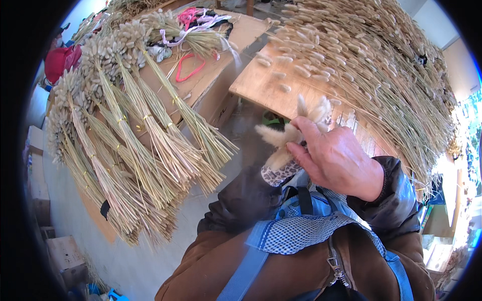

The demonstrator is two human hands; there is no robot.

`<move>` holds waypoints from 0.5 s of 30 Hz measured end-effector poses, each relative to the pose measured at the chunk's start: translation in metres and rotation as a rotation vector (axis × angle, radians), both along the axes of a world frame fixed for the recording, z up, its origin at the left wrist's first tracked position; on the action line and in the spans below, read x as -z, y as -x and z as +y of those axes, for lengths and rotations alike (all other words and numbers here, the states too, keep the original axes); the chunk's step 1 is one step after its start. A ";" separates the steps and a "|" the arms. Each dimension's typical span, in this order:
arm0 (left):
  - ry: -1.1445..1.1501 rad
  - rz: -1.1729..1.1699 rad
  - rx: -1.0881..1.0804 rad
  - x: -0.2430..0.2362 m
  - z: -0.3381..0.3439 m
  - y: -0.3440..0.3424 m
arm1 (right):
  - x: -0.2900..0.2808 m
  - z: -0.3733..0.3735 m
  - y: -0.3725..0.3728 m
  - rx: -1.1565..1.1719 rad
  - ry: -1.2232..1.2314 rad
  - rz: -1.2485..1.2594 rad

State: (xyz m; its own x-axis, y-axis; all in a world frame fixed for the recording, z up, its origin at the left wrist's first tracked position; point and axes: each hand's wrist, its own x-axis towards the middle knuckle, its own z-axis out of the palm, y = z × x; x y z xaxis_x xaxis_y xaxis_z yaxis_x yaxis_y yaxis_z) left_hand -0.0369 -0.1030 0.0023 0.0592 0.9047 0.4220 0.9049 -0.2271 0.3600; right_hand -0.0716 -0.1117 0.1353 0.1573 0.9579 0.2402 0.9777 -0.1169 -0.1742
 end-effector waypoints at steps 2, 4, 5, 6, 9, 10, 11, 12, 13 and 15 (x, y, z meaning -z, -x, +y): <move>0.036 0.006 -0.066 0.005 -0.007 -0.004 | 0.002 -0.003 -0.005 -0.053 0.018 0.062; 0.056 0.012 -0.067 0.005 -0.011 -0.006 | 0.004 -0.005 -0.013 -0.101 -0.015 0.104; 0.065 0.010 -0.065 0.005 -0.011 -0.005 | 0.005 -0.006 -0.017 -0.078 0.017 0.230; 0.071 0.006 -0.063 0.004 -0.009 -0.004 | 0.006 -0.008 -0.020 -0.076 0.026 0.304; 0.084 -0.006 -0.046 0.003 -0.009 -0.007 | 0.009 -0.010 -0.026 -0.021 0.028 0.365; 0.087 -0.009 -0.038 0.004 -0.011 -0.009 | 0.009 -0.011 -0.028 -0.014 0.015 0.360; 0.090 -0.011 -0.030 0.006 -0.011 -0.010 | 0.009 -0.011 -0.028 -0.011 0.010 0.308; 0.091 -0.012 -0.023 0.007 -0.012 -0.011 | 0.009 -0.011 -0.028 -0.038 -0.009 0.285; 0.092 -0.013 -0.016 0.008 -0.013 -0.012 | 0.009 -0.010 -0.027 -0.069 -0.020 0.214; 0.090 -0.013 0.001 0.005 -0.010 -0.010 | 0.010 -0.008 -0.024 -0.119 -0.020 0.121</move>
State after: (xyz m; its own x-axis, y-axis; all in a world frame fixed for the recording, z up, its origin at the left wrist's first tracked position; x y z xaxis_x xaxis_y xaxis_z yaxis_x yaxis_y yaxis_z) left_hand -0.0267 -0.1133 -0.0026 0.0549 0.9391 0.3392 0.8997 -0.1939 0.3912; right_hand -0.0475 -0.1201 0.1249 0.0722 0.9668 0.2451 0.9561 0.0028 -0.2929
